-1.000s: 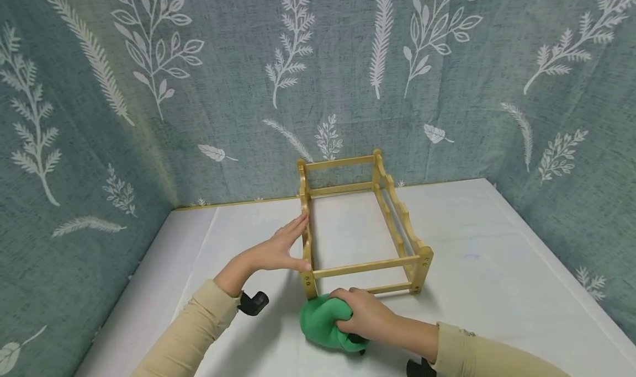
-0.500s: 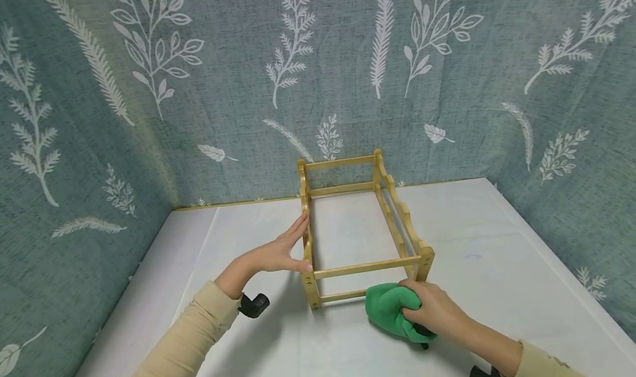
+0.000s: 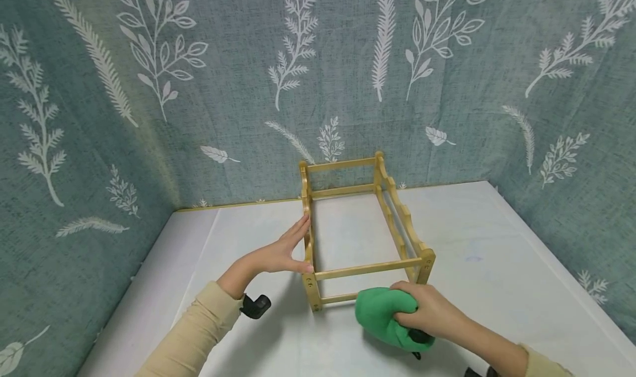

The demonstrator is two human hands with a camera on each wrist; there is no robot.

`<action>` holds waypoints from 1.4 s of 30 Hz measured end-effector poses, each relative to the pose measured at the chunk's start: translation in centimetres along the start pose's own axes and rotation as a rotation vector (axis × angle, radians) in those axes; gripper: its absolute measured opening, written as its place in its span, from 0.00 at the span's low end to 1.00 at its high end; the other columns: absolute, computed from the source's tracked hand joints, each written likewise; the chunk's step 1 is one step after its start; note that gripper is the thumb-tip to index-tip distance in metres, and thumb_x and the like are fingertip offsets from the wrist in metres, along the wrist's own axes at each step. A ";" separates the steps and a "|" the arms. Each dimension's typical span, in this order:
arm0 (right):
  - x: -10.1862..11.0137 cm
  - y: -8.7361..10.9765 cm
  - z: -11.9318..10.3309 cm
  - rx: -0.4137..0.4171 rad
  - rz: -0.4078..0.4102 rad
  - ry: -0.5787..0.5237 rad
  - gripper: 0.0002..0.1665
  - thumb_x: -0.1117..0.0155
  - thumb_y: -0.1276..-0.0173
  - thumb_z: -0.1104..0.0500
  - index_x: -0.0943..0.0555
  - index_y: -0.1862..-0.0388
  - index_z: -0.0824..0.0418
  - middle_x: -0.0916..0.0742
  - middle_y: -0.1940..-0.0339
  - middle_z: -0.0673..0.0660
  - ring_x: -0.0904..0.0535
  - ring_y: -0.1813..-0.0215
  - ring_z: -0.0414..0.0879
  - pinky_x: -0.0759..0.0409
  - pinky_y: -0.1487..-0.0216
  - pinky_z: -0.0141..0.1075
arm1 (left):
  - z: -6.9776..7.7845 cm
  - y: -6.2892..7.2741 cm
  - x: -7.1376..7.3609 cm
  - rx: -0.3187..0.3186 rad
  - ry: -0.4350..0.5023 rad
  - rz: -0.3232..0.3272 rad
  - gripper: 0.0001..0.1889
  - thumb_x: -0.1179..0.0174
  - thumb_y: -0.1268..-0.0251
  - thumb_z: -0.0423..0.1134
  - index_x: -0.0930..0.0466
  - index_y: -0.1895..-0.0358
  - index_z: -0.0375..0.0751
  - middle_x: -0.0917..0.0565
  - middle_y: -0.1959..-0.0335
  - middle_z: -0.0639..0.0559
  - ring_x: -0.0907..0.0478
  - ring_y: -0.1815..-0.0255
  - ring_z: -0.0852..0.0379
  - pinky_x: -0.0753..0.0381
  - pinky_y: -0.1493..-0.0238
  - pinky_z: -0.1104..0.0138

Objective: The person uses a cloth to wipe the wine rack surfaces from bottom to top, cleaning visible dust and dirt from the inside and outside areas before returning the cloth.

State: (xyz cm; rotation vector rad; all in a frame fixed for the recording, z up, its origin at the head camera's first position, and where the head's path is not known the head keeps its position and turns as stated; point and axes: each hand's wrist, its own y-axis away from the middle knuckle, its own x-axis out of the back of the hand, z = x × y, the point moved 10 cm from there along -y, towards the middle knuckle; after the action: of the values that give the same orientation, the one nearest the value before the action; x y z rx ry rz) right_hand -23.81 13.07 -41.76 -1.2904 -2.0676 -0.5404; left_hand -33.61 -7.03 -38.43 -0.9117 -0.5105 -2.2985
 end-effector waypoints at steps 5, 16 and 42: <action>-5.0 -3.9 -3.7 0.119 -0.051 -0.030 0.19 0.34 0.45 0.56 0.22 0.53 0.57 0.18 0.65 0.46 0.28 0.69 0.33 0.28 0.71 0.29 | 0.0 -0.3 0.1 -0.024 0.017 0.006 0.63 0.47 0.58 0.76 0.72 0.27 0.43 0.75 0.27 0.50 0.76 0.27 0.47 0.60 0.35 0.40; -5.7 -5.1 -2.6 0.064 -0.005 0.120 0.17 0.34 0.47 0.60 0.23 0.56 0.58 0.19 0.69 0.48 0.28 0.69 0.38 0.29 0.72 0.30 | -0.5 -0.6 0.0 -0.045 0.036 0.003 0.63 0.48 0.58 0.77 0.72 0.27 0.44 0.75 0.27 0.50 0.77 0.27 0.48 0.62 0.34 0.40; 5.2 3.3 6.2 -0.161 0.104 0.164 0.20 0.34 0.46 0.60 0.23 0.53 0.63 0.16 0.65 0.52 0.27 0.72 0.40 0.30 0.75 0.35 | -0.7 0.1 0.0 -0.050 0.101 0.005 0.62 0.46 0.56 0.74 0.73 0.28 0.45 0.77 0.27 0.52 0.78 0.28 0.49 0.61 0.34 0.41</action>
State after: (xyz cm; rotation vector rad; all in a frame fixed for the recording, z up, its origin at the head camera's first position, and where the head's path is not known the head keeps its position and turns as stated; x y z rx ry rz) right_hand -24.37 21.76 -42.53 -1.3883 -1.8430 -0.7524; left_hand -33.88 -7.41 -38.89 -0.8153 -0.4088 -2.3486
